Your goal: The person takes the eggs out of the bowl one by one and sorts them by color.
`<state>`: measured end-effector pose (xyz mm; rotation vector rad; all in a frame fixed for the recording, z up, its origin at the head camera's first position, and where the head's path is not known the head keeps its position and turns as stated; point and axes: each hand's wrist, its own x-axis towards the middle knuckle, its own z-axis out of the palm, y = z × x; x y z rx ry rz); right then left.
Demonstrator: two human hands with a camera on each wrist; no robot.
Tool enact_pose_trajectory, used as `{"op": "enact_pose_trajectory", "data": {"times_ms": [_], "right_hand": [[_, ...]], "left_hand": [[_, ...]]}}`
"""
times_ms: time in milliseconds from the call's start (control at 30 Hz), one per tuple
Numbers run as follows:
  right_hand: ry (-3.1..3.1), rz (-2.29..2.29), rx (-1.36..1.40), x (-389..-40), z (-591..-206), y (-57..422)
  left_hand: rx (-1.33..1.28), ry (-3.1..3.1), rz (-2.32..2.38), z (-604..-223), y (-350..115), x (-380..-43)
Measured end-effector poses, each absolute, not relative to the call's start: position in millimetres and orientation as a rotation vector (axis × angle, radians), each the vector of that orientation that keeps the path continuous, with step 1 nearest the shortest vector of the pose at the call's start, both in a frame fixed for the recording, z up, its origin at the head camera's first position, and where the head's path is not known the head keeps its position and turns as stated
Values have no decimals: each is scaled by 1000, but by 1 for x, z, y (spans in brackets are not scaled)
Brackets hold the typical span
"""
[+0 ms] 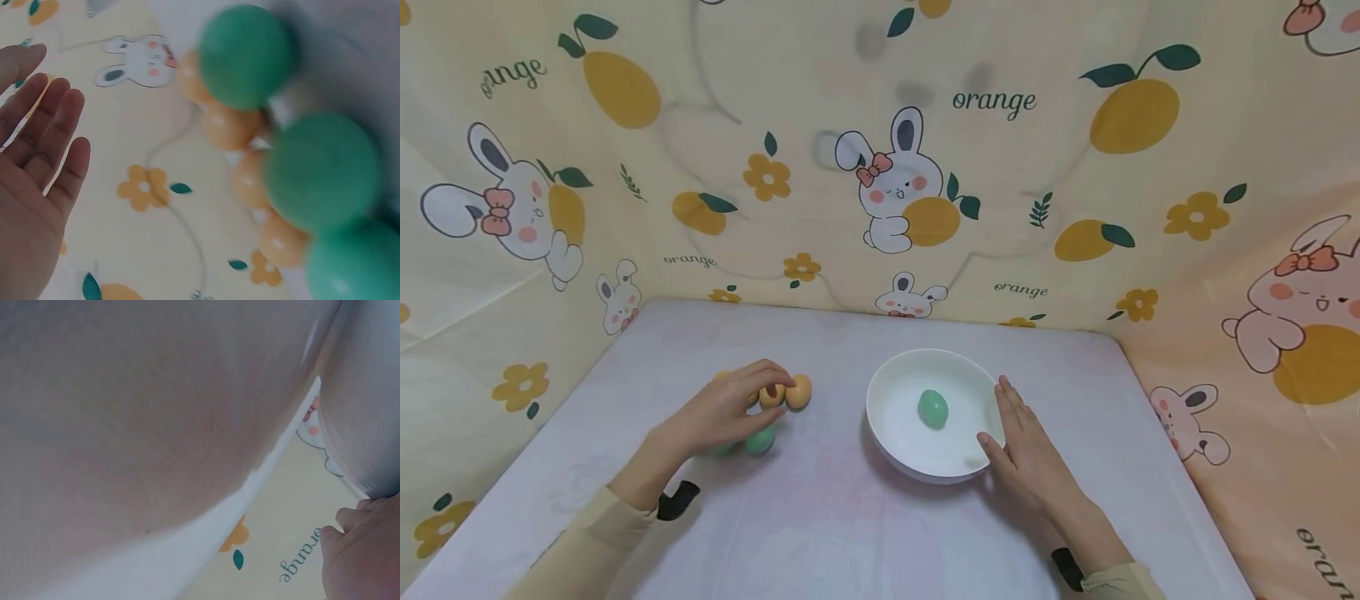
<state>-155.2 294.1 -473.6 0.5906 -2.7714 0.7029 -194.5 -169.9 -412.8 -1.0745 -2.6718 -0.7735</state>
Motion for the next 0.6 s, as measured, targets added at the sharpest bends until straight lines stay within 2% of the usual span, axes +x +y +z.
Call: {"op": "enact_pose_trajectory", "data": {"times_ms": [600], "right_hand": [[-2792, 719, 578, -154, -474, 294]], "left_hand": [[-1179, -2558, -887, -396, -72, -210]]}}
